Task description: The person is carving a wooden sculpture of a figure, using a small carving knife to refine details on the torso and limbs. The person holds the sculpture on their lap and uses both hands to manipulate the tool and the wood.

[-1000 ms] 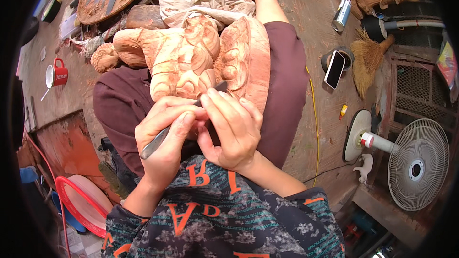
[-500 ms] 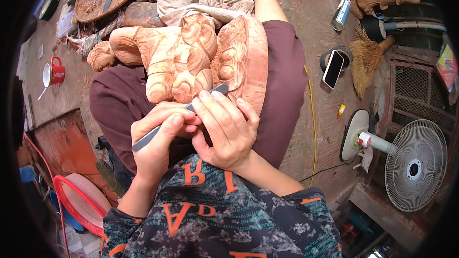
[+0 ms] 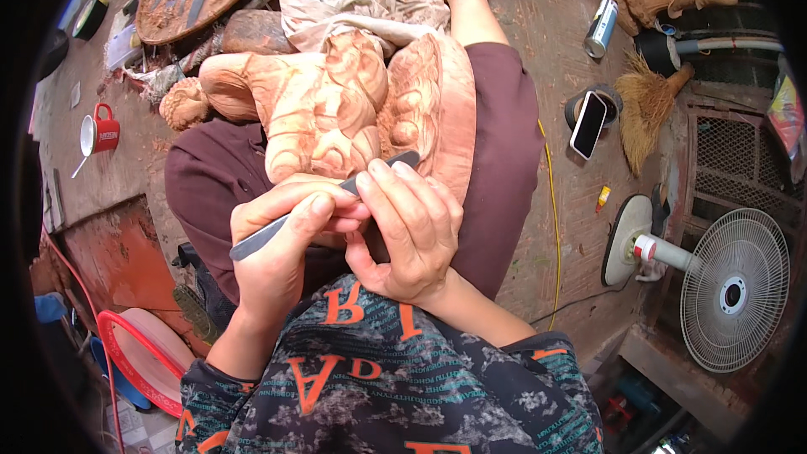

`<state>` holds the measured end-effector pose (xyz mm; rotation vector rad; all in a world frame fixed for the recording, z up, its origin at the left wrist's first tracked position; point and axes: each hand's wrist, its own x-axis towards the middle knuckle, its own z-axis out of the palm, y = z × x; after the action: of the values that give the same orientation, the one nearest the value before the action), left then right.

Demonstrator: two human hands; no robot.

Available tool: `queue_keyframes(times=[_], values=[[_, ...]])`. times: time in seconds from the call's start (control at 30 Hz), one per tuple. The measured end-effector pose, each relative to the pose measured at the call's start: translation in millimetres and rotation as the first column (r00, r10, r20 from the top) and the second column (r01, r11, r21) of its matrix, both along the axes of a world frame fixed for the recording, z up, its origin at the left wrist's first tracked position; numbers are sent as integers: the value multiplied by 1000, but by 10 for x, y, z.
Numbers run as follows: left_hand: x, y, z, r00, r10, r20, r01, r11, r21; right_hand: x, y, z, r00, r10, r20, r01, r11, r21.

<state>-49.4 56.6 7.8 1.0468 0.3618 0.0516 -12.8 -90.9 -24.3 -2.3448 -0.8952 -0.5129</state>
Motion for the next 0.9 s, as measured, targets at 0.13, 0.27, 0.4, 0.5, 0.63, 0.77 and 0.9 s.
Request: queue_keyframes(times=[0.13, 0.27, 0.4, 0.5, 0.63, 0.77, 0.9], values=[[-76, 50, -160, 999, -21, 36, 15, 986, 168, 16, -19, 11, 1000, 25, -5, -25, 996, -81], [-7, 77, -58, 997, -55, 46, 45, 981, 187, 22, -2, 63, 998, 22, -55, -21, 1000, 12], [-12, 55, -141, 999, -35, -3, 35, 998, 46, 49, -10, 10, 1000, 19, -15, -19, 1000, 11], [-32, 101, -113, 997, -63, 45, 48, 961, 273, 32, -16, 19, 998, 58, -33, -60, 997, -56], [61, 52, -45, 992, -64, 110, 31, 960, 277, 26, 4, 39, 999, -24, -44, 28, 996, 83], [-40, 55, -176, 996, -44, 77, 25, 972, 232, 35, -11, 2, 1000, 19, 1, -18, 999, -42], [28, 105, -87, 980, -155, 121, 74, 861, 504, 55, 0, 21, 998, 13, -55, -10, 998, 63]])
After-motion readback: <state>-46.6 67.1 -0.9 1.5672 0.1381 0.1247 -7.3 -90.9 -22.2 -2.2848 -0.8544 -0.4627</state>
